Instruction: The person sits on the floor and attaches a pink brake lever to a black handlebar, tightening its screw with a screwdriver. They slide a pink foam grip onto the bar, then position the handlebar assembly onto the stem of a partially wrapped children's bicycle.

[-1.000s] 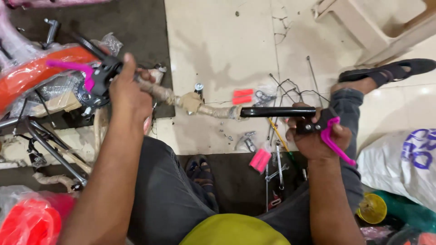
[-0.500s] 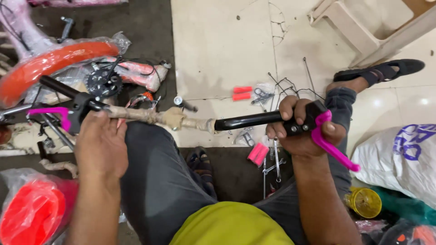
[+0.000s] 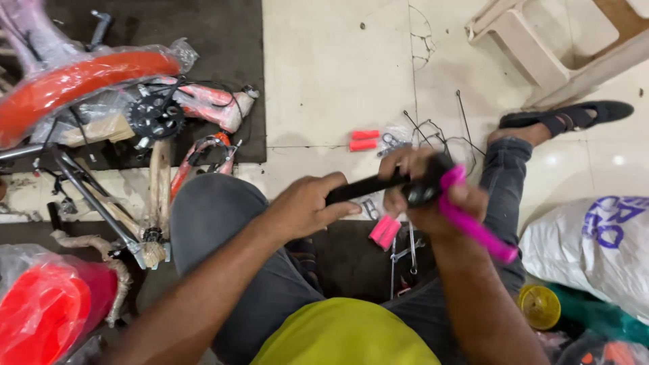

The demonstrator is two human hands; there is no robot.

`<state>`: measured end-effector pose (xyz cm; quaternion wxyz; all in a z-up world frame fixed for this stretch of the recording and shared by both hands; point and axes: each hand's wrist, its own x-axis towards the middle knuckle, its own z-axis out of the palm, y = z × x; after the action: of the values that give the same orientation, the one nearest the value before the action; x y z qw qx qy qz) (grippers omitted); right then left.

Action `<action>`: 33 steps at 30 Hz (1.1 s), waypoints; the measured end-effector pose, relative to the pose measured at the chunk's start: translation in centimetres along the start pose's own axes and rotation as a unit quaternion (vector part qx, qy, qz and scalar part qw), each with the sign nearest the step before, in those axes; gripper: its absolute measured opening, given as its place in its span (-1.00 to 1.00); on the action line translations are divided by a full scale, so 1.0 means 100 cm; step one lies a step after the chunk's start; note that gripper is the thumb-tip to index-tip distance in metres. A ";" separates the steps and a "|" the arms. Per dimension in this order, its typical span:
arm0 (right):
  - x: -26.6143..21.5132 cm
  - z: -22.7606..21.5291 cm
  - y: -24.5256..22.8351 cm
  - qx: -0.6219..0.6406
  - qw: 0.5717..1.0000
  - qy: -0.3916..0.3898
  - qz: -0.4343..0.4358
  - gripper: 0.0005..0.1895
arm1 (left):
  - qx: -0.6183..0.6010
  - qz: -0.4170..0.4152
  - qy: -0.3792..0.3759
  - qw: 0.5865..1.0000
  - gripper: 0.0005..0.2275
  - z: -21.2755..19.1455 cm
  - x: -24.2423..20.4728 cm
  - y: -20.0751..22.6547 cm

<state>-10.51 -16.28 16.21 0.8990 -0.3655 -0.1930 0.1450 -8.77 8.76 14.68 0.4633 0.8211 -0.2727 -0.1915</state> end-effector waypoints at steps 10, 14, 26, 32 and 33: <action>-0.065 -0.118 0.030 -0.144 0.891 0.384 0.194 -0.31 | 0.120 -0.006 -0.009 0.993 -0.59 -0.018 0.028 0.001; -0.074 -0.087 0.031 -0.040 0.890 0.401 0.215 -0.47 | 0.145 0.018 0.014 0.989 -0.59 -0.026 0.028 -0.001; -0.052 -0.051 0.033 -0.012 0.977 0.212 0.021 -0.46 | 0.121 0.005 0.051 0.991 -0.63 -0.034 0.027 -0.005; -0.015 -0.077 0.032 0.071 0.977 0.197 -0.035 -0.61 | 0.155 -0.005 0.059 0.986 -0.60 -0.034 0.032 -0.016; 0.000 -0.079 0.027 0.118 0.974 0.187 -0.040 -0.59 | 0.172 0.006 0.061 0.983 -0.59 -0.036 0.037 -0.016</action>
<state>-7.26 -19.18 9.10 0.9609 -0.2699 -0.0174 0.0601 -3.44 9.49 14.88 0.3321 0.8972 -0.2775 -0.0881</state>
